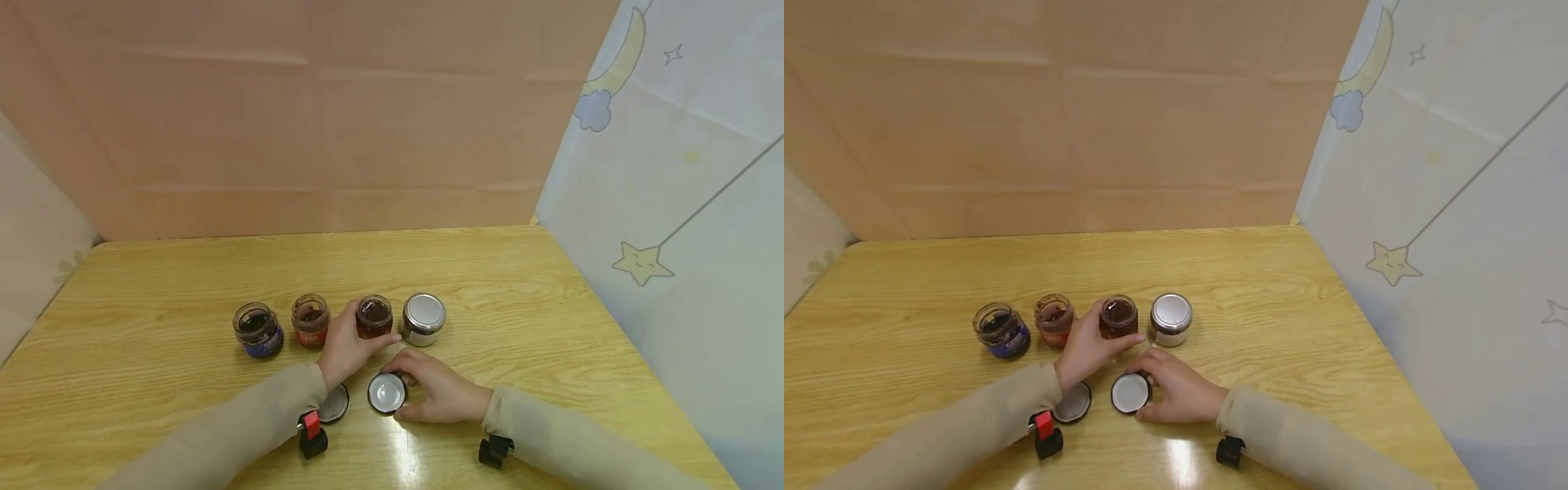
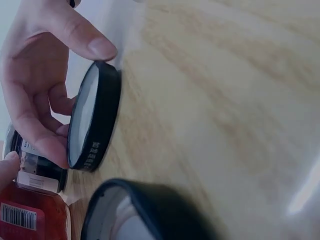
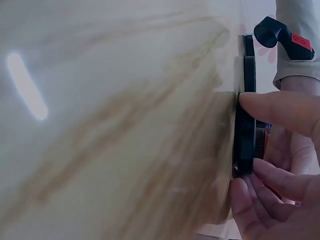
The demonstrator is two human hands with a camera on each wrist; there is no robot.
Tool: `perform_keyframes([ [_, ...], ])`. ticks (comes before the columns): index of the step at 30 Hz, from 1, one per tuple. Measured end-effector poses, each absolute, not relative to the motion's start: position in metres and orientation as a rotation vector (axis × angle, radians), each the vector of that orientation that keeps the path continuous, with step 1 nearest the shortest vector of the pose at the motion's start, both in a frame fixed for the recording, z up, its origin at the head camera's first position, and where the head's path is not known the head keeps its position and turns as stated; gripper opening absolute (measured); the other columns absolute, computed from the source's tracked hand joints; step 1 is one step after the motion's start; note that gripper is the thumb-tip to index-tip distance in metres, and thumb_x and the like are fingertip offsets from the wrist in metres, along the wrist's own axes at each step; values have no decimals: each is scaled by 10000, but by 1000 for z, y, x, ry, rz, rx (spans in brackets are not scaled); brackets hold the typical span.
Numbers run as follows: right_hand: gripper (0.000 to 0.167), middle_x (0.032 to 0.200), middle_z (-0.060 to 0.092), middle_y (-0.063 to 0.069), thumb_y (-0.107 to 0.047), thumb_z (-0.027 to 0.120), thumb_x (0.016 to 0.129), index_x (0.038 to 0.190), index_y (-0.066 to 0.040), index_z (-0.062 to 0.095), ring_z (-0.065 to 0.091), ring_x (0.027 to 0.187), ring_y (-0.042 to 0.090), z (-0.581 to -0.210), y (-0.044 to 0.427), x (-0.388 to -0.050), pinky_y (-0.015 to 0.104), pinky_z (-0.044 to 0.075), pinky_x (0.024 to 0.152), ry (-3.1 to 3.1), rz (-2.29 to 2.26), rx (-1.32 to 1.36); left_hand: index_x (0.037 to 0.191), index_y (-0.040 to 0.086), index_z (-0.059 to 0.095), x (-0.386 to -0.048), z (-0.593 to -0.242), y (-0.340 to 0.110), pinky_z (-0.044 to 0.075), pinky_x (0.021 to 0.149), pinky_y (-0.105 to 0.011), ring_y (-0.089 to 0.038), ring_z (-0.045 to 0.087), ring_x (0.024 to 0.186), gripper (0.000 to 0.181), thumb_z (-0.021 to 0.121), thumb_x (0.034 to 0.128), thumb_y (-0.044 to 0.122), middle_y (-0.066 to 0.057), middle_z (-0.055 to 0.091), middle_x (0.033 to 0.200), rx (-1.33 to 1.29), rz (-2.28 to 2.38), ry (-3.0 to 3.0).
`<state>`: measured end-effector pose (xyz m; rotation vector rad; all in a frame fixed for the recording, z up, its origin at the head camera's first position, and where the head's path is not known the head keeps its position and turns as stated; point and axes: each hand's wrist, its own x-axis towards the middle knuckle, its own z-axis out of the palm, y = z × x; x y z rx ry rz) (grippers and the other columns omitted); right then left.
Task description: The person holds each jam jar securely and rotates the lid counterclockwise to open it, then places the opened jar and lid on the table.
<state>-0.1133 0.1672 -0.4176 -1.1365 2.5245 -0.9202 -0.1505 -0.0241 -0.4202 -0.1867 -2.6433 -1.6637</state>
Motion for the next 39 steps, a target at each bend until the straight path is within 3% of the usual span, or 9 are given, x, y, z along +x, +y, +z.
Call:
perform_keyframes([
  [8,603,1217,554,48,-167,823,709,1239,-52,559,553,1068,140,-417,167,-115,277,478,926,2557,-864,-1178,1308,-47,448,-143,-419,-29,418,1014,-499,-352,547,1180,768,854,708,204,-205,589,1221,-249,-1590,-2681],
  [16,655,1257,556,17,-303,813,744,1297,-89,536,563,1072,139,-410,171,-117,312,479,934,2578,-840,-1100,1386,-110,353,-133,-410,-38,384,1045,-530,-424,474,1256,862,808,759,267,-309,504,1322,-145,-1563,-2831],
  [22,537,1188,585,-5,-298,779,788,1248,-104,581,561,909,101,-408,178,-120,258,482,821,2589,-892,-1105,1414,-108,320,-123,-405,-44,374,1047,-547,-449,436,1285,899,780,788,345,-327,453,1372,-126,-1517,-2937],
  [26,437,1133,611,-9,-249,770,801,1182,-95,620,585,924,138,-405,184,-124,259,504,792,2603,-968,-1170,1414,-108,323,-113,-398,-45,359,1051,-565,-460,419,1293,906,786,781,345,-319,436,1391,-160,-1495,-2974],
  [30,358,1116,625,-3,-194,762,813,1129,-81,639,611,899,176,-403,190,-128,261,520,764,2627,-1050,-1209,1370,-106,385,-105,-395,-46,388,1027,-551,-442,470,1249,824,787,783,311,-300,497,1335,-206,-1496,-2962],
  [34,313,1102,642,21,-167,757,819,1098,-75,648,612,812,185,-400,194,-132,245,518,720,2658,-1108,-1227,1234,-72,512,-104,-395,-47,460,932,-507,-383,562,1107,605,777,783,232,-227,585,1187,-237,-1452,-2897],
  [39,289,1078,660,40,-150,749,823,1083,-67,654,612,773,194,-396,198,-137,247,516,689,2682,-1152,-1244,1110,-5,579,-105,-393,-46,485,843,-430,-300,586,985,418,764,774,160,-145,612,1077,-240,-1448,-2835],
])
